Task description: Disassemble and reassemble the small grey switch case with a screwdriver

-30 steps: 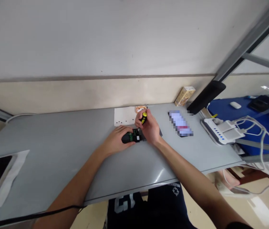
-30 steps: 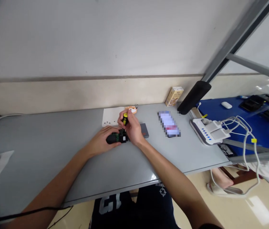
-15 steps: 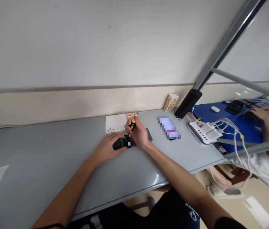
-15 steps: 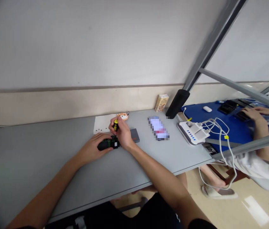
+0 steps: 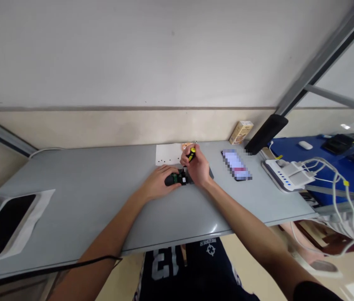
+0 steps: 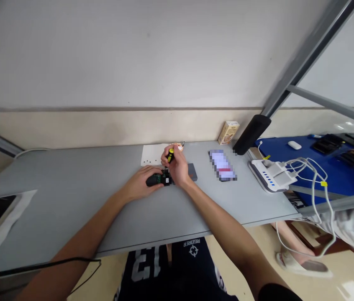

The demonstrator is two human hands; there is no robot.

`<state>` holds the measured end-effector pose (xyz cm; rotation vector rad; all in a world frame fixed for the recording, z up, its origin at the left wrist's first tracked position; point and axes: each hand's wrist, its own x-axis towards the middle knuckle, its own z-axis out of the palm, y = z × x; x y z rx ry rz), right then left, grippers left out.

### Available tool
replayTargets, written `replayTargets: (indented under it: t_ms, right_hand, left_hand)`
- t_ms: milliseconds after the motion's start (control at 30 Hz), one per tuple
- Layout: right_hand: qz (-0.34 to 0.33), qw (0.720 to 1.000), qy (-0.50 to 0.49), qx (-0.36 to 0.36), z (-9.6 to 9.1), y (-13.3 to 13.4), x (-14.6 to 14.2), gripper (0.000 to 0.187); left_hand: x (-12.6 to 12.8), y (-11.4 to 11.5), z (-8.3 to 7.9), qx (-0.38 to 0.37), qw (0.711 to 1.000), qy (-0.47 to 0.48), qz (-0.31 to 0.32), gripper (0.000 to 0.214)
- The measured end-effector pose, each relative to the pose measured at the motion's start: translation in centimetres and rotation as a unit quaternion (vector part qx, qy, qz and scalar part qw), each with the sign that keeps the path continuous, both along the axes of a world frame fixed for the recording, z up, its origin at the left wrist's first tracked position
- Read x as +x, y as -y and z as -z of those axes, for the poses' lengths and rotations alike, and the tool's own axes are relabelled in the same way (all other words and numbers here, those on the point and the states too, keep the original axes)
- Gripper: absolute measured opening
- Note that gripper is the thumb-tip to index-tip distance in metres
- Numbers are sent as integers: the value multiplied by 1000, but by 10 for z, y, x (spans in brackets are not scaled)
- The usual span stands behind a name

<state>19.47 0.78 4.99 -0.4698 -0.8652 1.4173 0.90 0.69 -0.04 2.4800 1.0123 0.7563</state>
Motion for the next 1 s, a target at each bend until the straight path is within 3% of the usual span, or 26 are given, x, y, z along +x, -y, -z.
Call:
replayTargets:
  t_ms: [267, 500, 800, 1000]
  right_hand:
    - [-5, 1000, 6, -25, 0, -2, 5, 38]
    - [-5, 1000, -8, 0, 2, 1, 4, 36]
    - [-1, 999, -17, -48, 2, -4, 14, 44]
    - [-5, 999, -14, -51, -1, -3, 17, 46]
  left_hand:
    - [1, 0, -1, 0, 1000, -7, -5, 41]
    - [0, 1, 1, 19, 999, -34, 3, 41]
    - [8, 5, -6, 39, 999, -19, -2, 34]
    - [10, 6, -3, 28, 999, -35, -21, 44]
